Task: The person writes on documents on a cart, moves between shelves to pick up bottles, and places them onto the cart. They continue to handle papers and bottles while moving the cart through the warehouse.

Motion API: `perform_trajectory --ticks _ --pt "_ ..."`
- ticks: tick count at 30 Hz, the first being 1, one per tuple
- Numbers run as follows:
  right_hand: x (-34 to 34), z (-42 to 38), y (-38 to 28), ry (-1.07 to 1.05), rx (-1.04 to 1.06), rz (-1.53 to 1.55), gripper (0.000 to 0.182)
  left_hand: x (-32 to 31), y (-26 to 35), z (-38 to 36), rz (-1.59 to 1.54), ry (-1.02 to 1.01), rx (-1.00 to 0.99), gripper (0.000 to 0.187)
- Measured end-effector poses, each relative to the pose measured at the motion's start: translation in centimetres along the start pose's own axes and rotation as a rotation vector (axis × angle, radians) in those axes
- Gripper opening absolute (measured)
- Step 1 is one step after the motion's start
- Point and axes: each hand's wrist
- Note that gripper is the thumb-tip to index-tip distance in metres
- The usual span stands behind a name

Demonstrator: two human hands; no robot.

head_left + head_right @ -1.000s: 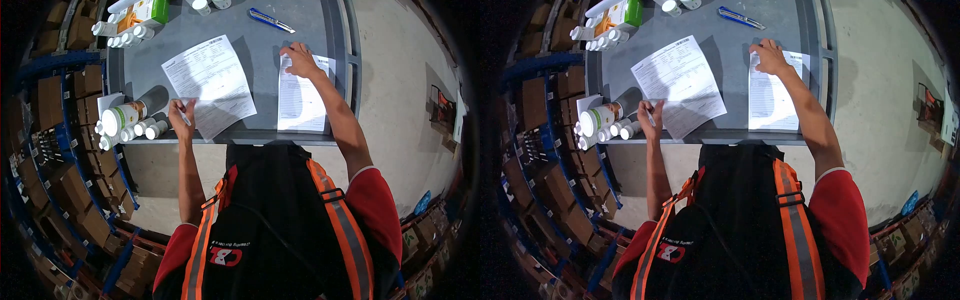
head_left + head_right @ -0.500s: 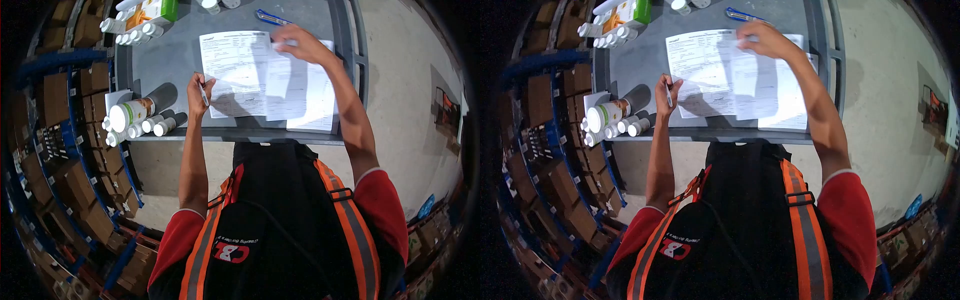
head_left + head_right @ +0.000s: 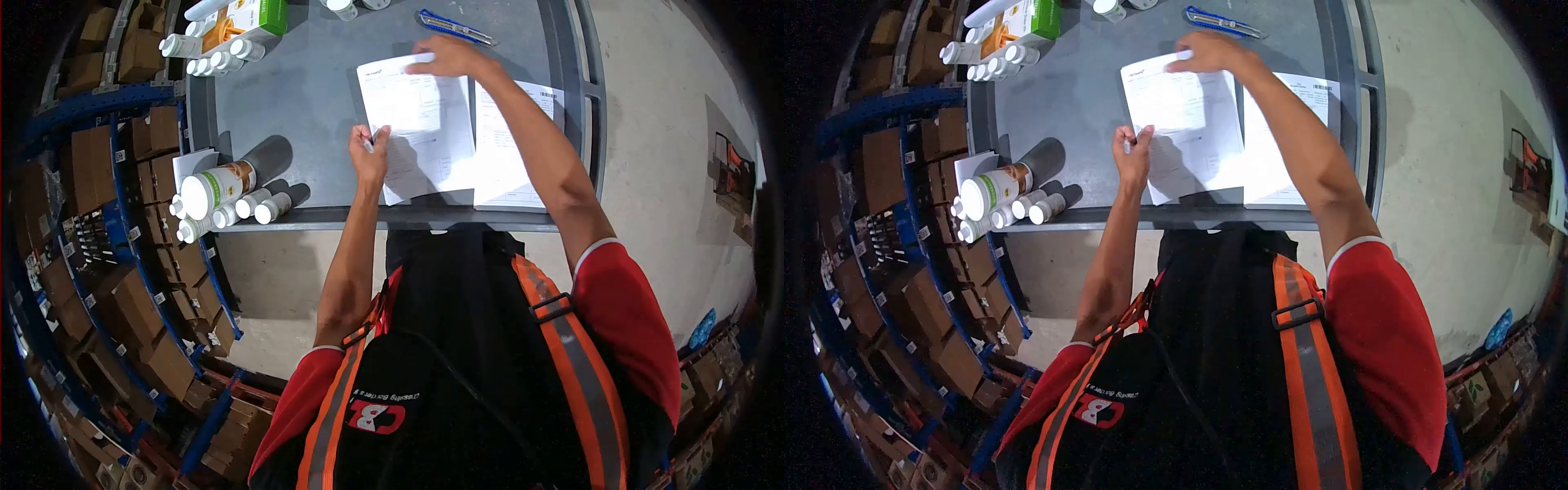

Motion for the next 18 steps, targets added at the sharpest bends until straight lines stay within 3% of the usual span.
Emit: perform_trajectory --ticks 2,5,8,10,11,12,14,18 --pt "0.7 -1.2 3.0 -0.159 0.011 -0.051 0.044 -0.2 -0.9 -0.1 -0.035 0.005 0.041 0.039" --pt "4.0 -3.4 5.1 -0.060 0.073 0.031 0.035 -2.1 -0.2 -0.3 -0.091 -0.045 0.074 0.038" --pt "7.0 -5.3 6.4 0.040 -0.013 -0.017 0.030 -6.0 1.7 -0.8 -0.058 -0.151 0.054 0.037" --pt "5.6 -6.0 11.6 0.009 -0.022 -0.040 0.028 -8.2 -0.1 -1.0 0.049 -0.258 -0.065 0.036" --pt "5.5 -6.8 12.6 -0.032 -0.041 -0.043 0.027 -9.1 -0.7 -1.5 0.166 -0.324 -0.225 0.036" --pt "5.3 -7.6 13.6 -0.073 -0.060 -0.045 0.026 -9.0 -2.1 -1.7 0.295 -0.354 -0.083 0.035" --pt "2.2 -9.6 16.0 -0.086 -0.149 -0.104 0.027 -9.7 -1.6 -3.0 0.256 -0.403 0.061 0.037" --pt "-0.3 -12.7 17.3 -0.034 -0.155 -0.257 0.028 -7.1 0.5 -5.5 0.388 -0.420 -0.058 0.036"
Point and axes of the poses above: each hand's wrist, its own z-axis towards the middle knuckle, its own x-axis out of the back of the hand, y = z × x, and after that the axes turned 15 degrees about -z, right-handed
